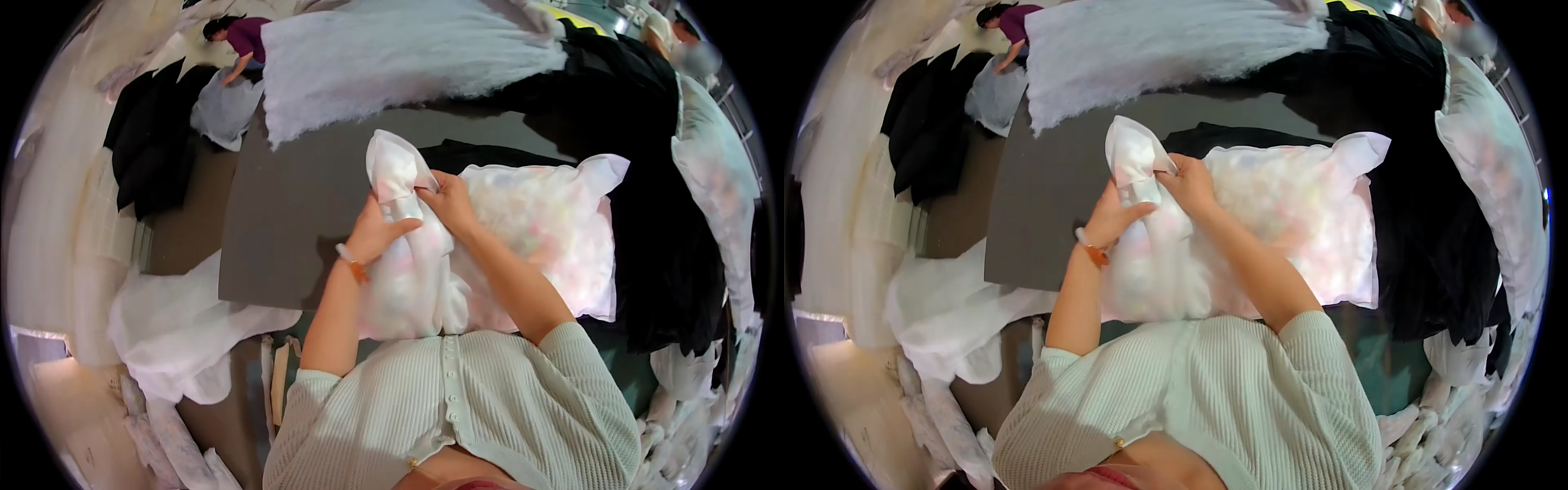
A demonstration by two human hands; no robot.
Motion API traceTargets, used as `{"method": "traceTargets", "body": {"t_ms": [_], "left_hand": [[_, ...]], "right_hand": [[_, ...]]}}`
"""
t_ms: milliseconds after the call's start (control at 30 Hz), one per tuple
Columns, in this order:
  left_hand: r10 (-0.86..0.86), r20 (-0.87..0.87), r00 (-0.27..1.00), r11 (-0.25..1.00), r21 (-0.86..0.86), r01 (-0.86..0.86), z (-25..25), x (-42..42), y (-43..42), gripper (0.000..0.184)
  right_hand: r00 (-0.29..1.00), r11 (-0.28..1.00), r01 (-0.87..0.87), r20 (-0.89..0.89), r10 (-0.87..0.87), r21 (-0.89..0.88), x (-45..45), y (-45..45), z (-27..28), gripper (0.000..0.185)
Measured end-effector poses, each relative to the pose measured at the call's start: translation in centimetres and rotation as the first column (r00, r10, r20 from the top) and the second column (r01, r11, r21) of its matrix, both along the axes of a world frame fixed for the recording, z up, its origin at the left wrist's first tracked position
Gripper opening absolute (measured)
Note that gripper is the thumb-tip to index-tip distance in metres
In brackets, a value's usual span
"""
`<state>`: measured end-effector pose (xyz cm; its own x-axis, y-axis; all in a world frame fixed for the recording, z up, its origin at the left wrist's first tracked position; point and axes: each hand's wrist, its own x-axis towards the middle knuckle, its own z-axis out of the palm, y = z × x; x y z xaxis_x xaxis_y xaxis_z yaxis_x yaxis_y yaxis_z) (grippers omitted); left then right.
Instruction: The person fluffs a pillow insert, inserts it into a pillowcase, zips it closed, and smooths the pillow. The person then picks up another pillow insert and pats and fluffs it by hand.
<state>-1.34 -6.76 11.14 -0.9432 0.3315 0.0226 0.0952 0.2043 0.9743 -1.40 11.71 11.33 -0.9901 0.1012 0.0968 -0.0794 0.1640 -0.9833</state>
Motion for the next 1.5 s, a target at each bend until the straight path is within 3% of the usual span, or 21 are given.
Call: {"method": "traceTargets", "body": {"t_ms": [67, 100, 200, 233, 267, 333, 400, 467, 533, 567, 700, 767, 800, 867, 1000, 1033, 1100, 1200, 1267, 1400, 1500], "left_hand": [[0.024, 0.175, 0.984, 0.988, 0.144, -0.05, 3.0, 1.6, 2.0, 0.061], [0.008, 0.255, 0.967, 0.918, 0.381, -0.108, 1.1, 0.8, 1.9, 0.056], [0.098, 0.269, 0.958, 0.885, 0.417, -0.207, 0.2, 0.5, 1.7, 0.043], [0.236, 0.181, 0.955, 0.911, 0.3, -0.282, 0.3, 0.8, 2.4, 0.025], [0.238, 0.189, 0.953, 0.908, 0.304, -0.287, 0.4, 1.1, 2.6, 0.025], [0.295, -0.25, 0.922, 0.914, -0.206, -0.349, 1.2, 1.1, 2.7, 0.015], [0.278, -0.358, 0.891, 0.86, -0.32, -0.397, 0.3, 1.4, 2.7, 0.013], [0.25, -0.452, 0.856, 0.785, -0.423, -0.453, -0.9, 1.8, 2.5, 0.012], [0.034, -0.628, 0.777, 0.738, -0.509, -0.443, -1.4, 1.9, 2.2, 0.013], [0.019, -0.614, 0.789, 0.723, -0.537, -0.435, -1.7, 1.9, 2.1, 0.015], [0.069, -0.529, 0.846, 0.798, -0.48, -0.365, 0.8, 2.5, 1.9, 0.021], [0.21, -0.07, 0.975, 0.971, -0.101, -0.216, 0.4, 1.9, 0.9, 0.03], [0.211, -0.069, 0.975, 0.971, -0.101, -0.217, -0.4, 1.3, 0.4, 0.03], [0.118, 0.056, 0.991, 0.963, 0.236, -0.128, -2.2, -0.2, -0.3, 0.034], [0.202, -0.052, 0.978, 0.961, -0.183, -0.208, -0.8, -0.2, 0.4, 0.024], [0.199, -0.048, 0.979, 0.962, -0.182, -0.205, 0.1, 0.3, 1.1, 0.024], [0.242, -0.32, 0.916, 0.819, -0.438, -0.37, 1.4, 1.6, 2.6, 0.021], [0.187, -0.512, 0.838, 0.723, -0.507, -0.471, 0.4, 2.0, 3.3, 0.021], [0.154, -0.591, 0.792, 0.735, -0.467, -0.492, -1.4, 1.6, 2.6, 0.021], [0.026, -0.709, 0.705, 0.761, -0.443, -0.474, -1.5, 1.0, 1.2, 0.024], [0.176, -0.648, 0.741, 0.849, -0.281, -0.447, 2.0, 0.4, -0.2, 0.027]], "right_hand": [[0.993, 0.989, -0.115, 0.027, 0.118, -0.098, 0.4, 0.4, 0.8, 0.014], [0.975, 0.975, -0.209, 0.06, 0.214, -0.081, 0.5, 1.1, 1.0, 0.017], [0.914, 0.913, -0.314, 0.176, 0.365, -0.262, 0.1, 2.0, 1.1, 0.027], [0.945, 0.905, -0.295, 0.045, 0.323, -0.308, 0.3, 1.3, 1.9, 0.028], [0.94, 0.896, -0.33, -0.014, 0.341, -0.297, 0.2, 1.2, 1.8, 0.027], [0.93, 0.886, -0.366, -0.074, 0.36, -0.285, 0.3, 0.9, 2.6, 0.026], [0.954, 0.971, -0.122, 0.245, 0.172, -0.205, 0.9, 0.0, 3.5, 0.023], [0.97, 0.976, -0.023, 0.231, 0.075, -0.217, 1.0, -1.2, 2.0, 0.013], [0.992, 0.996, 0.065, 0.112, -0.058, -0.056, 0.9, -1.9, 1.4, 0.014], [0.989, 0.984, 0.046, 0.13, -0.069, 0.172, 0.9, -1.5, 1.2, 0.017], [0.985, 0.884, 0.14, -0.151, -0.08, 0.445, -0.3, -1.6, -0.5, 0.017], [0.984, 0.907, 0.09, -0.178, -0.017, 0.412, 0.2, -1.5, 0.0, 0.02], [0.984, 0.907, 0.089, -0.177, -0.016, 0.411, 0.5, -1.4, 0.0, 0.02], [0.957, 0.953, -0.067, -0.25, 0.145, 0.296, 1.2, -1.2, -0.2, 0.023], [0.915, 0.968, -0.072, -0.369, 0.159, 0.24, 2.1, -1.4, 0.6, 0.025], [0.958, 0.963, -0.106, -0.235, 0.167, 0.249, 2.2, -1.3, 0.8, 0.025], [0.982, 0.959, -0.136, -0.092, 0.164, 0.249, 2.4, -1.1, 0.6, 0.025], [0.996, 0.935, -0.077, -0.008, 0.085, 0.347, 2.2, -1.2, -0.4, 0.028], [0.986, 0.901, 0.032, -0.161, 0.042, 0.432, 2.1, -1.4, -1.4, 0.034], [0.975, 0.864, 0.085, -0.22, 0.031, 0.496, 1.6, -1.8, -1.0, 0.032], [0.948, 0.961, 0.224, -0.266, -0.176, 0.162, -0.7, -0.6, -0.8, 0.024]]}}
